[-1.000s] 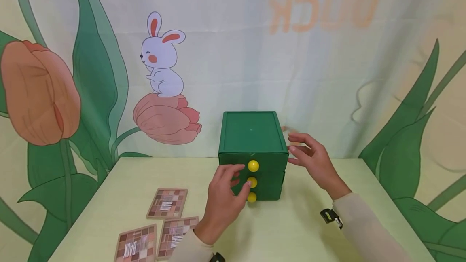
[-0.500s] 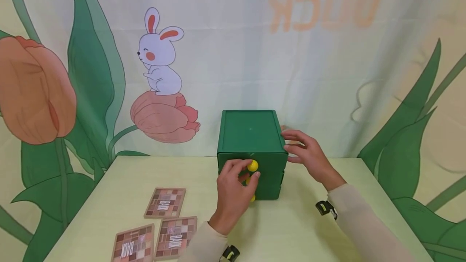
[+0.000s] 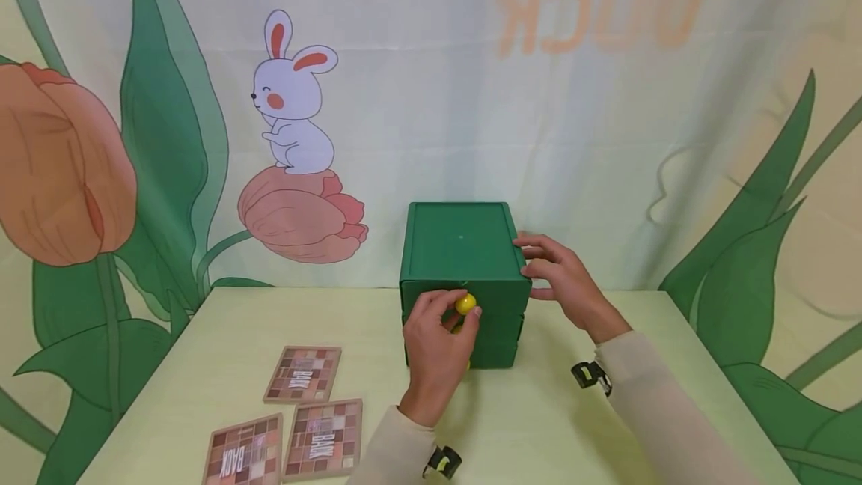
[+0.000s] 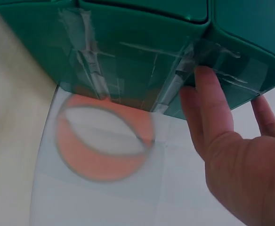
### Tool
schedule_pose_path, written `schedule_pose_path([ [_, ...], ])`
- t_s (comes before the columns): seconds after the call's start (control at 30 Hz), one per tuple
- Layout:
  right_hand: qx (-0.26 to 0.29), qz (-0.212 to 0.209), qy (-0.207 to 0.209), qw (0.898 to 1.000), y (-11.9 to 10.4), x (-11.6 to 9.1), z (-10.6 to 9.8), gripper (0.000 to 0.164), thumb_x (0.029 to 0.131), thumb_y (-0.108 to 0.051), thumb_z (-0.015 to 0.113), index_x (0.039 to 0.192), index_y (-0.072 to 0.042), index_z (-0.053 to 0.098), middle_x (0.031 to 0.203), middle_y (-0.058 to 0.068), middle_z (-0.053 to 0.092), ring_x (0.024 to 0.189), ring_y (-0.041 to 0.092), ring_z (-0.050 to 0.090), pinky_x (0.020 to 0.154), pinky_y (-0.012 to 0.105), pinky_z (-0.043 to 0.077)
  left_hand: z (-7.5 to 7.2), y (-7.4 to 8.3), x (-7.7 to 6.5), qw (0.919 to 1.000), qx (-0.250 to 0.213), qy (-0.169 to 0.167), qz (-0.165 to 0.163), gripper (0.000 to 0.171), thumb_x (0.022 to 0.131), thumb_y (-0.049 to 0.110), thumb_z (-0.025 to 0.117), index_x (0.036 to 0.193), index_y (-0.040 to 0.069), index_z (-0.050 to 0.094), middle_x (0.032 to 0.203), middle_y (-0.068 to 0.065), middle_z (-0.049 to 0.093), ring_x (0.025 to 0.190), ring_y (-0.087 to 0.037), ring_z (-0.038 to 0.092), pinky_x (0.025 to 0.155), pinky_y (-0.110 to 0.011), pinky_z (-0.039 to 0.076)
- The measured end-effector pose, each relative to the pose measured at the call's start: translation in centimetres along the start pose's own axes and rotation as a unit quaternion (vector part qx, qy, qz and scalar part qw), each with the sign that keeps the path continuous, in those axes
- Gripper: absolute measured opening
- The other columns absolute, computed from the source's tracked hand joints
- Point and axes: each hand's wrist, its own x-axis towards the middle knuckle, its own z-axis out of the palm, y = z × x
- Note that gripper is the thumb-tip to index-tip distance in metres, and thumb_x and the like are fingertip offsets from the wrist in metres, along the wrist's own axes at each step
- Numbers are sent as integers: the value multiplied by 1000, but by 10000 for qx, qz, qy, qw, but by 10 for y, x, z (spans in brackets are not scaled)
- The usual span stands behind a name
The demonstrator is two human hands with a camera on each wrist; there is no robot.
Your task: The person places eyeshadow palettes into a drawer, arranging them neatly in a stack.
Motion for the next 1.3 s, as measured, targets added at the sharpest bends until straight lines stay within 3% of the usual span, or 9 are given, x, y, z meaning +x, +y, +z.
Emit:
schedule_pose_path([
  [0.27,305,140,232,9992,4,2,4,52,102,-18,52,154,-23,54,154,15,52,129,39,62,98,53,60,4,0,-2,9998,62,157,82,21,89,11,85,109,6,80,108,-6,67,102,-20,70,84,-30,64],
  [0.6,376,134,256,9989,7,0,8,53,102,-20,53,156,-24,52,157,14,51,135,39,60,101,56,58,0,0,-6,9998,80,139,115,20,87,11,85,106,7,80,107,-4,67,102,-17,70,84,-25,63],
  [1.03,371,166,295,9987,12,-3,4,54,102,-21,53,156,-25,52,159,14,49,137,43,57,104,58,56,-9,10,-26,9994,217,-79,244,21,87,10,86,107,7,80,106,-3,66,99,-15,71,84,-23,62],
  [1.3,629,224,2,9978,7,-1,2,57,104,-20,54,160,-24,47,162,16,44,137,43,57,105,57,56,-17,20,-35,9987,463,-104,164,21,87,11,87,106,8,80,105,-1,66,97,-14,72,83,-23,62],
])
